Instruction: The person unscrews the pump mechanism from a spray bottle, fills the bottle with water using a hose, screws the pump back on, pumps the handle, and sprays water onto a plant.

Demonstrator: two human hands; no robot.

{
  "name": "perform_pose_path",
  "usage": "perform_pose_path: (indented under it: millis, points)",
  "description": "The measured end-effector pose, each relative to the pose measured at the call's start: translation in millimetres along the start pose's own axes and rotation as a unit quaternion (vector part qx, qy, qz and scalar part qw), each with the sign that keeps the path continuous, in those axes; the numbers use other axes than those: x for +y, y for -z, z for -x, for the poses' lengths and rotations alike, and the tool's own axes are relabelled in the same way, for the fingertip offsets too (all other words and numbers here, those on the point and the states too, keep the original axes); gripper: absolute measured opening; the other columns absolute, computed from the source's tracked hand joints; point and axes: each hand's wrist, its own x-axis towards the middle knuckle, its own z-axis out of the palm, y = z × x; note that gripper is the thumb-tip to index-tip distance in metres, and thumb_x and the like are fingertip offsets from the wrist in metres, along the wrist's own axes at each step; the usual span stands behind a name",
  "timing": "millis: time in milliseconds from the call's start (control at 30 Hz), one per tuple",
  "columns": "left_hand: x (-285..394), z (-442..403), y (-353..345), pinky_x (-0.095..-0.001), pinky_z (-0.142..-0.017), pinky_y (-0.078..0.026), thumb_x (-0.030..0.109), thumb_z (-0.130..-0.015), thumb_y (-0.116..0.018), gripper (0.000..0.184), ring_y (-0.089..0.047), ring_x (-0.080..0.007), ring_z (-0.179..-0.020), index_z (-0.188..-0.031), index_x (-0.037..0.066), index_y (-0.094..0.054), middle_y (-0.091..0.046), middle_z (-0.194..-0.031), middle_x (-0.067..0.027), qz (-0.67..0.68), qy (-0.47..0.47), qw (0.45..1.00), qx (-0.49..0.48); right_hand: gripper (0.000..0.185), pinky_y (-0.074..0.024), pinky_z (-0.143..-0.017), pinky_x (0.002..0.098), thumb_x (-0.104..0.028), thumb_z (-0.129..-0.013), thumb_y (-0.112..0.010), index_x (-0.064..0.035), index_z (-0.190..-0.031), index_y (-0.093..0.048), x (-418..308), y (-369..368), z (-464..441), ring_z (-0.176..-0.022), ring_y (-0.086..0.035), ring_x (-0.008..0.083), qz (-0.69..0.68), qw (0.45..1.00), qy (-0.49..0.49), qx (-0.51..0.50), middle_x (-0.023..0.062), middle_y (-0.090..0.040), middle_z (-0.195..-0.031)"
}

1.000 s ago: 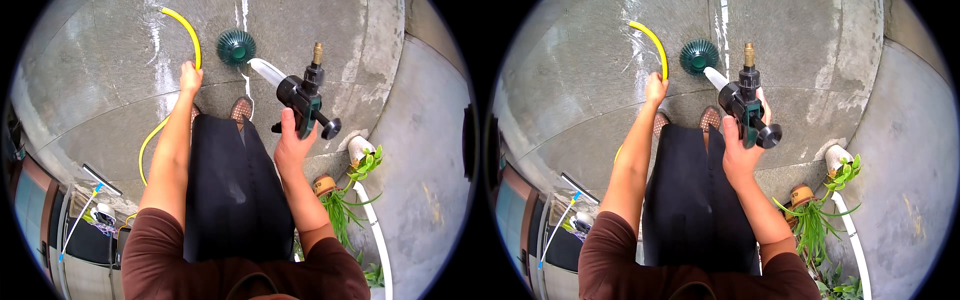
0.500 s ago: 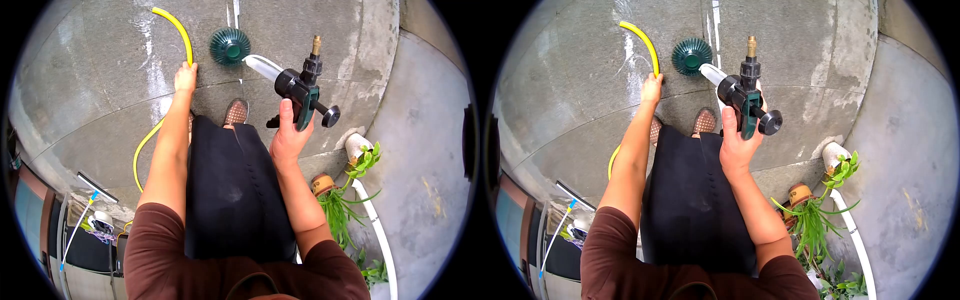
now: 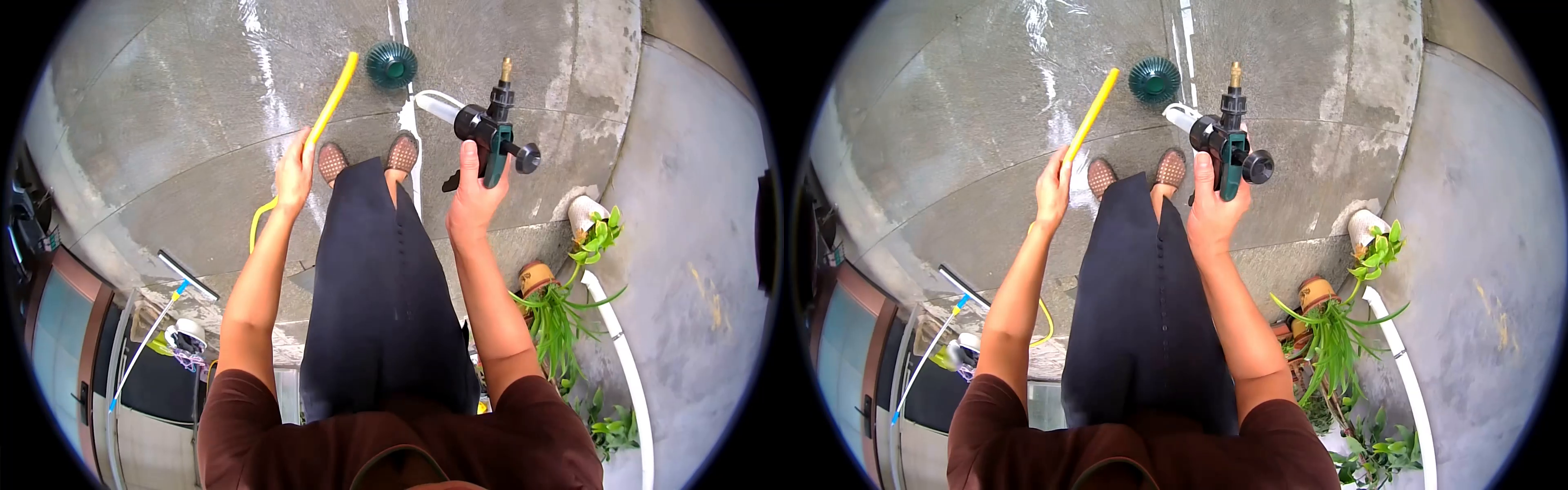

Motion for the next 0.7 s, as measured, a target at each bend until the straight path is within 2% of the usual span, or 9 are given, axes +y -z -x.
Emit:
perform_pose_path:
  millis: [67,167,200,267,433,567,700]
  points:
    - [7,29,21,-0.0395,-0.089,-0.050,0.020,-0.099,-0.056,0.030,-0.065,-0.0332,-0.106,-0.123,0.004,-0.062,-0.067,-0.113,-0.0170,-0.006,-0.062,0.998,0.010,0.026,-0.0429,-0.085,0.0266,-0.015,-0.095,-0.067,-0.0032,-0.118,-0.060,-13,4,10,-0.093,-0.054,0.0092,0.008,1.000,0.008,0.023,0.0007,-0.061,-0.101]
    - [40,65,49,-0.0379,-0.087,-0.050,0.018,-0.099,-0.055,0.026,-0.065,-0.0315,-0.102,-0.119,0.003,-0.064,-0.067,-0.110,-0.0155,0.035,-0.015,0.998,-0.050,0.028,-0.0431,-0.087,0.0291,-0.018,-0.094,-0.069,-0.0018,-0.116,-0.062,-37,11,26,-0.094,-0.054,0.0116,0.031,0.999,0.022,0.029,0.0021,-0.060,-0.103]
    - [36,75,50,-0.0321,-0.080,-0.050,0.015,-0.099,-0.057,0.026,-0.063,-0.0189,-0.088,-0.120,0.001,-0.063,-0.067,-0.100,-0.0108,0.030,-0.062,0.997,-0.026,0.028,-0.0433,-0.087,0.0298,-0.019,-0.094,-0.069,-0.0013,-0.115,-0.062,-40,13,34,-0.095,-0.054,0.0124,0.045,0.998,0.025,0.032,0.0027,-0.060,-0.104]
    - [45,88,54,-0.0323,-0.080,-0.050,0.014,-0.098,-0.057,0.026,-0.063,-0.0197,-0.088,-0.121,0.001,-0.063,-0.066,-0.100,-0.0111,0.054,-0.046,0.997,-0.038,0.030,-0.0437,-0.088,0.0317,-0.021,-0.093,-0.070,-0.0001,-0.114,-0.064,-44,21,41,-0.097,-0.055,0.0147,0.081,0.995,0.044,0.034,0.0049,-0.060,-0.107]
    - [76,96,58,-0.0370,-0.088,-0.050,0.020,-0.099,-0.056,0.029,-0.066,-0.0295,-0.104,-0.122,0.003,-0.063,-0.067,-0.114,-0.0152,0.017,-0.034,0.998,-0.043,0.030,-0.0445,-0.089,0.0323,-0.021,-0.092,-0.072,0.0002,-0.113,-0.064,-63,27,59,-0.097,-0.057,0.0152,0.056,0.997,0.037,0.036,0.0057,-0.060,-0.107]
    - [81,93,50,-0.0371,-0.091,-0.050,0.019,-0.099,-0.056,0.029,-0.065,-0.0302,-0.106,-0.122,0.003,-0.063,-0.067,-0.116,-0.0155,0.031,-0.018,0.998,-0.052,0.029,-0.0451,-0.087,0.0311,-0.019,-0.092,-0.072,0.0004,-0.112,-0.064,-65,30,64,-0.095,-0.057,0.0141,0.050,0.998,0.019,0.044,0.0053,-0.061,-0.106]
    - [85,92,50,-0.0376,-0.092,-0.049,0.020,-0.099,-0.056,0.029,-0.065,-0.0307,-0.107,-0.122,0.003,-0.063,-0.067,-0.116,-0.0158,0.029,-0.017,0.997,-0.064,0.030,-0.0457,-0.085,0.0304,-0.019,-0.092,-0.072,0.0003,-0.113,-0.062,-73,29,64,-0.093,-0.057,0.0134,0.066,0.996,0.044,0.048,0.0041,-0.062,-0.103]
